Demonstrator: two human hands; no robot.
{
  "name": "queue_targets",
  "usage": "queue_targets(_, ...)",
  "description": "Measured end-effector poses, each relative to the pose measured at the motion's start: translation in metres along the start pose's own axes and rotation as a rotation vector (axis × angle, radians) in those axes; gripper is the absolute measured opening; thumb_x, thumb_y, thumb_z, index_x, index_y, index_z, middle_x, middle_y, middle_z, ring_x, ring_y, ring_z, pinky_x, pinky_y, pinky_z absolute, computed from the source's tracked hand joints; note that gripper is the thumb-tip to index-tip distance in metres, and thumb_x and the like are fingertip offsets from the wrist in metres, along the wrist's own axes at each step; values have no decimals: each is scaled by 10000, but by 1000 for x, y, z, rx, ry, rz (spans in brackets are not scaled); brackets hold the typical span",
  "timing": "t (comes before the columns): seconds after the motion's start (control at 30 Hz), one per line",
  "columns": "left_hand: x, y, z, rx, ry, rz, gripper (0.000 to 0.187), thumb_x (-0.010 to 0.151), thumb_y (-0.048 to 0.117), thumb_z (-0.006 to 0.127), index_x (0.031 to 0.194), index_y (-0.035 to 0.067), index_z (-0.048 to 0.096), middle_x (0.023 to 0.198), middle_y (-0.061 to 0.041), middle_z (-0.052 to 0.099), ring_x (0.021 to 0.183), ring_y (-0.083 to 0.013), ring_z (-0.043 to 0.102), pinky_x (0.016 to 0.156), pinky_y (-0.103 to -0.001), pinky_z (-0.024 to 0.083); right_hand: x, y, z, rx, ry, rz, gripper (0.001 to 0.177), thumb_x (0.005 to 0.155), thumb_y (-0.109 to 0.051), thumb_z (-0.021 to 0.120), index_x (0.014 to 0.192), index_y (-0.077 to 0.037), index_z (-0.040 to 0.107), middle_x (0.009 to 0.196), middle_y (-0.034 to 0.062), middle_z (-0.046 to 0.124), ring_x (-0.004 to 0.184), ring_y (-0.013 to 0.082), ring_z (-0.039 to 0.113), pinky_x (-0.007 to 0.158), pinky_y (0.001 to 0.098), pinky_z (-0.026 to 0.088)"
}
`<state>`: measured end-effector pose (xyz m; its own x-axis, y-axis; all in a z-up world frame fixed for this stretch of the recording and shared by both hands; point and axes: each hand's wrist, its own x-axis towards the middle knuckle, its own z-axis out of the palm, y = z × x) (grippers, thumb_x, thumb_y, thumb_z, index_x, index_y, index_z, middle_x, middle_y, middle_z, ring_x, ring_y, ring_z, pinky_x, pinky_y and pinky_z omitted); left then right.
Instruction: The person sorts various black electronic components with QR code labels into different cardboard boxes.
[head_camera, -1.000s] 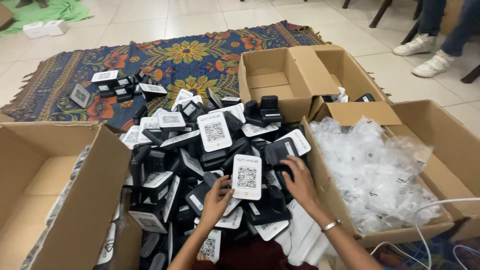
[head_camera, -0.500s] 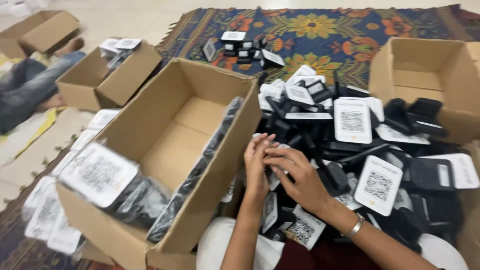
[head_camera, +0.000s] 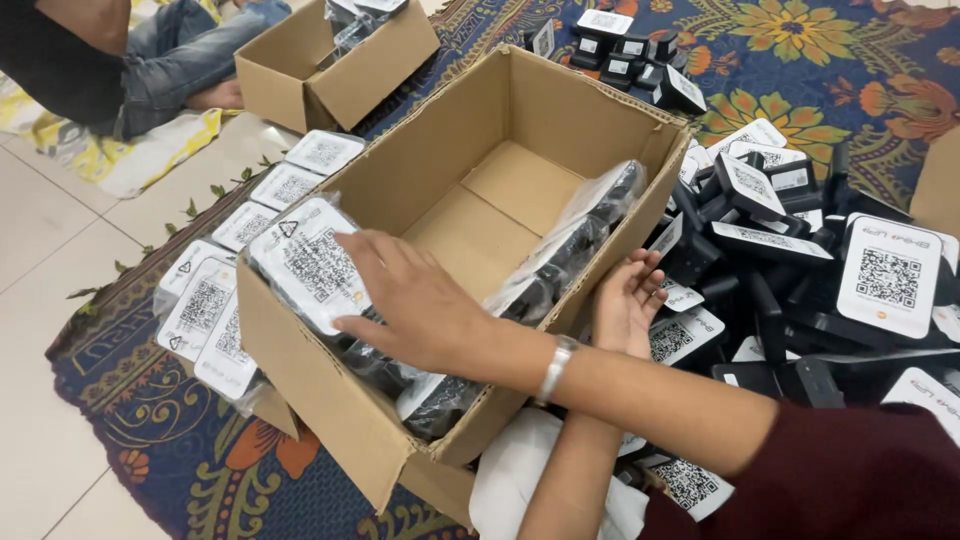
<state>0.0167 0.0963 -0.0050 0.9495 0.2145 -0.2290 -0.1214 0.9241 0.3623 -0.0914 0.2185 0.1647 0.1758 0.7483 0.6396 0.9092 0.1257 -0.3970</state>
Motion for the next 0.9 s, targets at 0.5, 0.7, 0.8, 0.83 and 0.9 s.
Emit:
queue_targets(0.5, 16, -8, -14, -140, -51, -97, 156, 928, 157, 668, 1080, 127, 672, 1058, -8, 709, 891, -108, 637, 815, -289, 534, 23, 79, 54, 347, -142, 665, 745, 702, -566, 850, 1078, 45, 649, 864, 97, 715, 765, 191, 748, 666, 342, 600)
queue_targets(0.7, 25, -15, -24, -148, -68, -62, 125, 952, 150, 671, 1071, 112, 671, 1036, -16, 697, 889, -117, 619, 808, -285, 538, -27, 27, -40, 1022, -55, 1034, 423, 871, -407, 741, 1073, -37, 708, 766, -33, 641, 514, 21, 476, 356, 212, 257)
queue_targets(0.8, -9, 3, -9, -268, -247, -69, 249, 973, 288, 609, 1091, 81, 684, 1046, -51, 707, 900, -145, 621, 809, -285, 545, -83, 12, -97, 1202, 173, 1009, 556, 856, -319, 743, 1275, 26, 622, 1056, 63, 728, 836, 86, 700, 702, 234, 556)
queue_targets(0.83, -13, 7, -3, -267, -253, -77, 249, 973, 288, 609, 1091, 81, 684, 1046, -51, 707, 900, -145, 621, 809, -285, 545, -113, 14, -110, 1197, 182, 1008, 556, 856, -319, 743, 1275, 26, 622, 1056, 63, 728, 836, 86, 700, 702, 234, 556)
queue_targets(0.9, -22, 13, 10, -302, -425, -131, 475, 971, 459, 548, 1162, 42, 674, 1105, -108, 698, 949, -187, 622, 836, -309, 542, -174, 16, -136, 1304, 542, 995, 699, 828, -252, 734, 1411, 70, 523, 1237, 162, 708, 1011, 174, 754, 897, 310, 604)
